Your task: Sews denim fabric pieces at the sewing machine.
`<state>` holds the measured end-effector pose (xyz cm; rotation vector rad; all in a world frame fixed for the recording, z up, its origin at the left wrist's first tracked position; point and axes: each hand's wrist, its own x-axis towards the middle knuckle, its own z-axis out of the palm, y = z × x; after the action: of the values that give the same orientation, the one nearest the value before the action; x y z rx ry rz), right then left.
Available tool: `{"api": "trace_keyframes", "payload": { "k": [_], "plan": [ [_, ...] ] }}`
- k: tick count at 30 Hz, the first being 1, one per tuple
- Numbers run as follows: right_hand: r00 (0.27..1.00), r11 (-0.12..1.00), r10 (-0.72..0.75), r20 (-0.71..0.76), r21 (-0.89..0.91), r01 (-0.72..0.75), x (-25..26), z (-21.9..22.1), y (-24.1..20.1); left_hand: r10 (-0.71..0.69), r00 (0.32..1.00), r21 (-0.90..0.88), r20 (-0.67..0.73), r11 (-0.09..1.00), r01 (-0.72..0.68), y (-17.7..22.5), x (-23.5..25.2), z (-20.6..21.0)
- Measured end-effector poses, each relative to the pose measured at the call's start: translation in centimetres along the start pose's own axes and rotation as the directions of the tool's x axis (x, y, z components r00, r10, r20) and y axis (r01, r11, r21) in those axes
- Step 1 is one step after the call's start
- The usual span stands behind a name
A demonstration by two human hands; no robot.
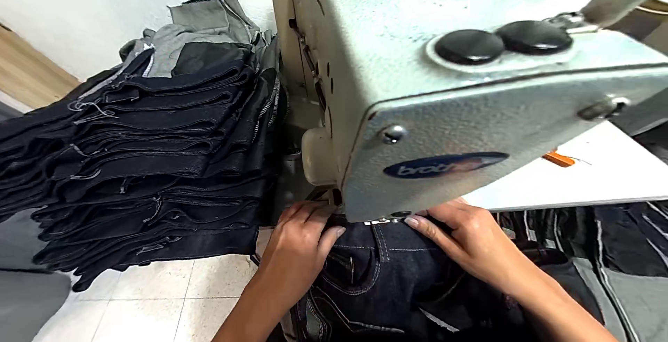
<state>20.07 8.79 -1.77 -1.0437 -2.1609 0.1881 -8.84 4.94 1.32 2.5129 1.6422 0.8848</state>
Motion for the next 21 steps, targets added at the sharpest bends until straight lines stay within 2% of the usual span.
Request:
{"api": "trace_keyframes", "payload": {
  "k": [3,6,11,13,15,17,21],
  "plan": [
    [1.000,1.000,0.009,0.013,-0.006,-0.009,-0.1,0.0,-0.1,-0.094,0.980,-0.015,0.174,0.995,0.098,0.7,0.6,0.1],
    [1.000,1.000,0.015,0.016,0.014,-0.015,-0.3,0.3,0.0,-0.165,0.917,-0.113,0.362,0.969,0.219,0.7,1.4,0.2],
    [0.999,0.996,0.043,0.021,0.080,-0.045,-0.7,0.9,0.3,-0.168,0.880,-0.210,0.445,0.935,0.285,0.5,1.8,0.4],
    [0.999,0.991,0.044,0.006,0.125,-0.044,-0.5,1.0,0.6,-0.180,0.897,-0.271,0.404,0.913,0.305,0.5,1.8,0.7],
    [0.997,0.993,0.018,-0.069,0.121,-0.009,0.6,1.1,0.8,-0.214,0.915,-0.331,0.341,0.884,0.330,0.4,2.1,1.0],
    [0.993,0.997,0.002,-0.121,0.078,0.007,2.3,1.2,0.8,-0.275,0.892,-0.306,0.360,0.868,0.391,0.3,3.2,0.9],
    [0.996,0.998,-0.021,-0.081,0.060,0.026,4.8,0.5,1.3,-0.332,0.798,-0.234,0.503,0.837,0.495,-0.2,4.5,-0.1]
  ]
}}
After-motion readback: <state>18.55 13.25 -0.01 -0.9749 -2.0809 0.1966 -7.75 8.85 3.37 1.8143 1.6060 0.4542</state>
